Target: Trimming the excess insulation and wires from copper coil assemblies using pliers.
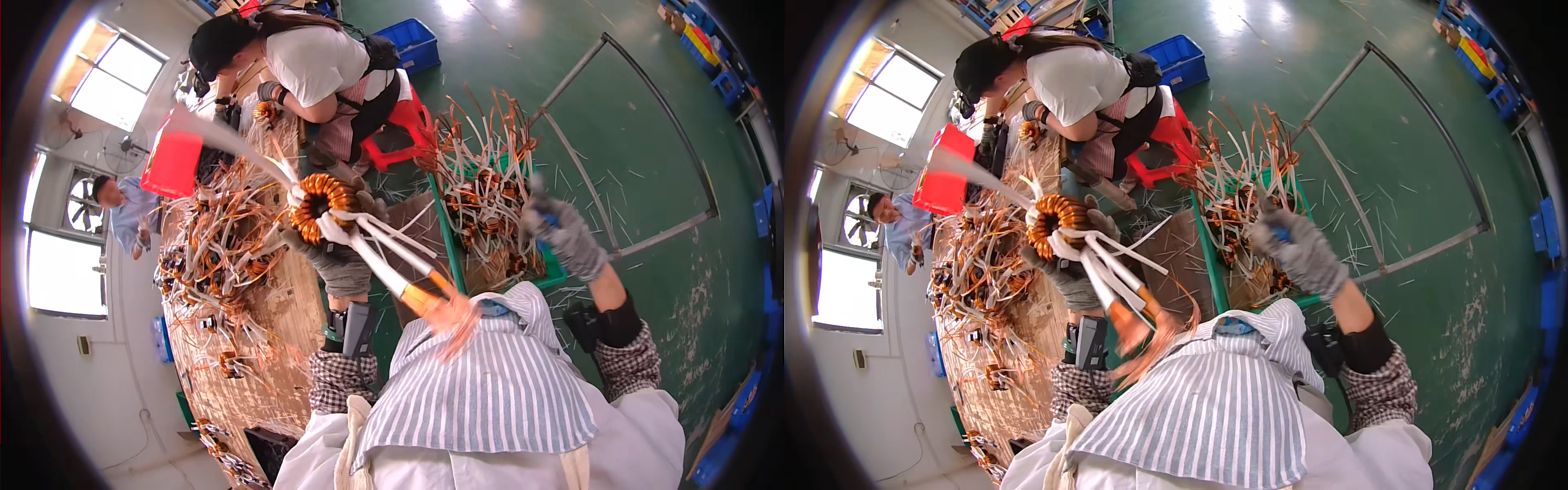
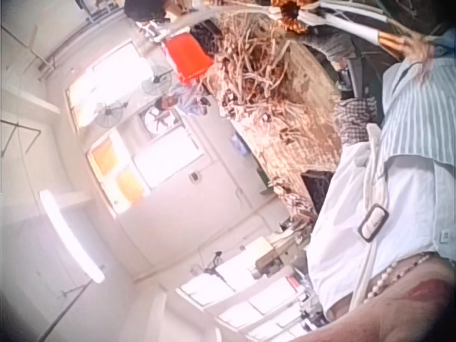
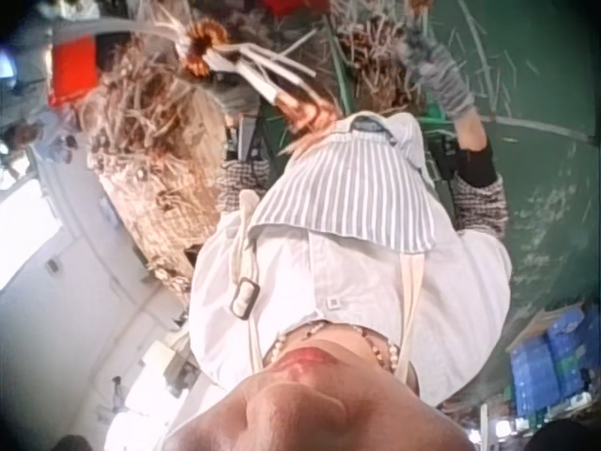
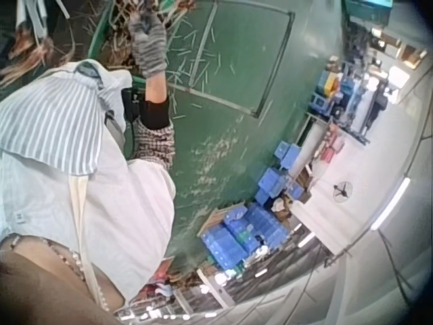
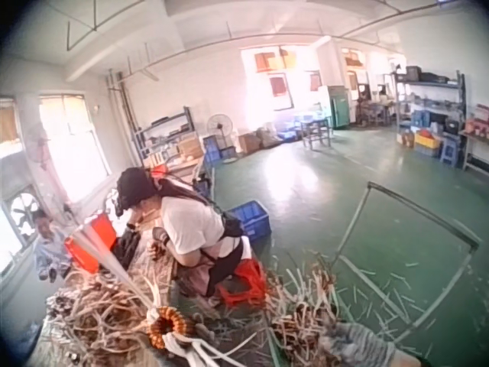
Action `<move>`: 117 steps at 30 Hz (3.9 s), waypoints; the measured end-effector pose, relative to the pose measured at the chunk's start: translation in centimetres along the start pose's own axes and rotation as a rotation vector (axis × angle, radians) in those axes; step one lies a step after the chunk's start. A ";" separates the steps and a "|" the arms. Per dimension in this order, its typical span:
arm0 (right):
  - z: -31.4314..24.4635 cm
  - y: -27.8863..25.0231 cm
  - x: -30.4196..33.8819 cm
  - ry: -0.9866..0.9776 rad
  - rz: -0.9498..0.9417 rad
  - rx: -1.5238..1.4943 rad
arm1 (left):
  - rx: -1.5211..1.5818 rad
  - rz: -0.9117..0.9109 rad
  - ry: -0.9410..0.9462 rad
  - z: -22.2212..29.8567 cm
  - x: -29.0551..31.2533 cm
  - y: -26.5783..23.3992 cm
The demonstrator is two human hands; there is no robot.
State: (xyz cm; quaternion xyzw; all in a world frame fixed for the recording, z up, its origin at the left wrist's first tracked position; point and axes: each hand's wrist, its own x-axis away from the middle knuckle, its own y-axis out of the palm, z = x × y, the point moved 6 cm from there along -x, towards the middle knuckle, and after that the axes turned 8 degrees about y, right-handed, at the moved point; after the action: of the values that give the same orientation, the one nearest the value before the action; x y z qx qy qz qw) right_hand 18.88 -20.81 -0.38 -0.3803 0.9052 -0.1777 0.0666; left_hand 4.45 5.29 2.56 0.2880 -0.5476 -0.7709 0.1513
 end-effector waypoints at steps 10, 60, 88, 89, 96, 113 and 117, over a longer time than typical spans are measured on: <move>-7.3 13.6 -3.2 0.083 -0.623 -0.644 | -0.260 -0.078 0.153 3.2 -0.1 -1.4; -11.9 6.7 -6.4 -0.619 0.031 1.354 | 0.110 0.720 -0.064 -6.4 4.9 -7.1; -8.8 6.8 -5.5 -0.526 0.065 1.120 | 0.130 0.890 -0.180 -9.0 6.6 -1.1; -8.7 6.8 -5.5 -0.526 0.064 1.119 | 0.133 0.911 -0.169 -9.0 6.7 -1.1; -7.5 6.4 -5.7 -0.562 -0.014 0.990 | 0.144 0.927 -0.188 -9.4 6.9 -1.5; -4.7 5.1 -0.9 -0.134 -0.222 0.837 | 0.076 0.819 -0.249 -9.4 5.9 -0.9; -4.3 5.3 -1.3 -0.281 -0.132 0.852 | 0.125 0.832 -0.278 -9.5 6.2 -0.4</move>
State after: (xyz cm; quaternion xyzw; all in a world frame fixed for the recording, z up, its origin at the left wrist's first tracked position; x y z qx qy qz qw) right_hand 15.17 -15.33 1.65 -0.3963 0.7075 -0.4849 0.3276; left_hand 5.44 -5.17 -1.76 -0.0546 -0.6776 -0.6413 0.3558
